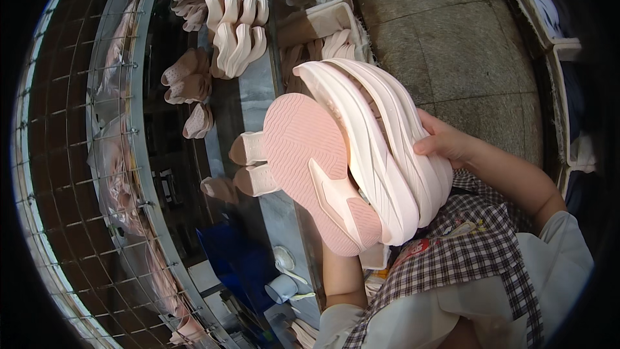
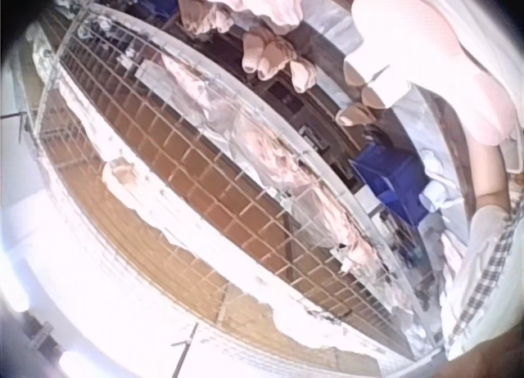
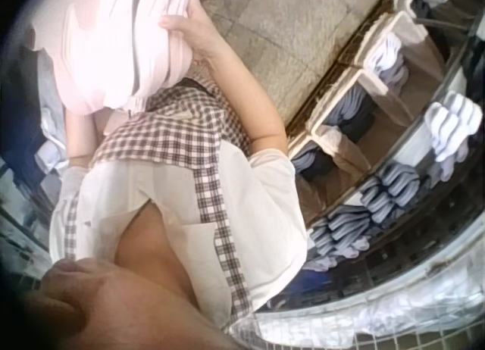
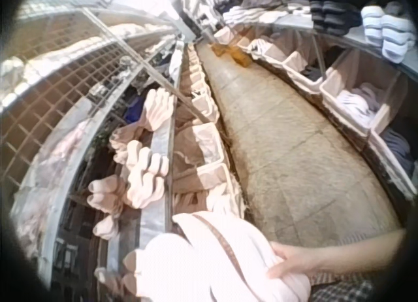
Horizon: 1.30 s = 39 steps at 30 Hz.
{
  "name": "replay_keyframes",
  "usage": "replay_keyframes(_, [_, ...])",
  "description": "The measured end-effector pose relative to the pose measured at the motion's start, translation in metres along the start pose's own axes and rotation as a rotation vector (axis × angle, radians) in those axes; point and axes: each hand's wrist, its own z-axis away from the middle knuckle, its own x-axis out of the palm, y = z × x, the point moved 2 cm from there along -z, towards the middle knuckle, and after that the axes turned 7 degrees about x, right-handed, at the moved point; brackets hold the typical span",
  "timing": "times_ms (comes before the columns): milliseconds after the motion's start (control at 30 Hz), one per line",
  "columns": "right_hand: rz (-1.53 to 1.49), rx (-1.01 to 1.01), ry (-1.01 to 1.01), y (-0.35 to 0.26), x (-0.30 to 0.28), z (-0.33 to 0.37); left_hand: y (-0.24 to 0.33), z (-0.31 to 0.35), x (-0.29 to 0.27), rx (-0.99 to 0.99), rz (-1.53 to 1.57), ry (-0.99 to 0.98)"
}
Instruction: The person picks up pairs of white and pink slippers from bins and shelves, turns them over to view the soles, and places them back. The person also uses a small brush to wipe the sole of one white slipper before returning it to the shelf.
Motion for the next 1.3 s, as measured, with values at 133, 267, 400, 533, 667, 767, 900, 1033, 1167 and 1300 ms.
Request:
replay_keyframes(133, [0.005, -0.032, -0.018, 0.0, -0.001, 0.001, 0.001, -0.014, 0.007, 0.0, -0.004, -0.016])
replay_keyframes(267, [0.232, -0.125, 0.057, -0.002, 0.005, 0.001, 0.004, -0.062, 0.017, -0.029, -0.007, -0.043])
replay_keyframes(400, [0.38, -0.134, 0.145, -0.008, 0.01, 0.005, -0.005, -0.079, 0.017, -0.059, 0.009, -0.059])
replay_keyframes(533, [0.225, -0.076, 0.066, -0.021, 0.015, 0.01, -0.019, -0.05, 0.011, -0.069, 0.029, -0.07])
replay_keyframes(667, [0.086, -0.082, -0.031, -0.031, 0.022, 0.015, -0.027, -0.02, 0.008, -0.067, 0.06, -0.078])
replay_keyframes(767, [0.088, -0.091, -0.033, -0.033, 0.027, 0.017, -0.029, -0.009, 0.006, -0.066, 0.076, -0.087])
replay_keyframes(900, [0.093, -0.095, -0.017, -0.033, 0.03, 0.017, -0.029, -0.004, 0.004, -0.063, 0.077, -0.096])
replay_keyframes(1033, [0.083, -0.088, -0.023, -0.036, 0.033, 0.02, -0.029, -0.004, 0.003, -0.059, 0.071, -0.102])
replay_keyframes(1167, [0.112, -0.11, 0.002, -0.032, 0.028, 0.019, -0.027, -0.011, 0.003, -0.073, 0.043, -0.105])
replay_keyframes(1300, [0.343, -0.117, 0.072, -0.017, 0.004, 0.006, -0.026, -0.02, 0.003, -0.1, -0.098, -0.07])
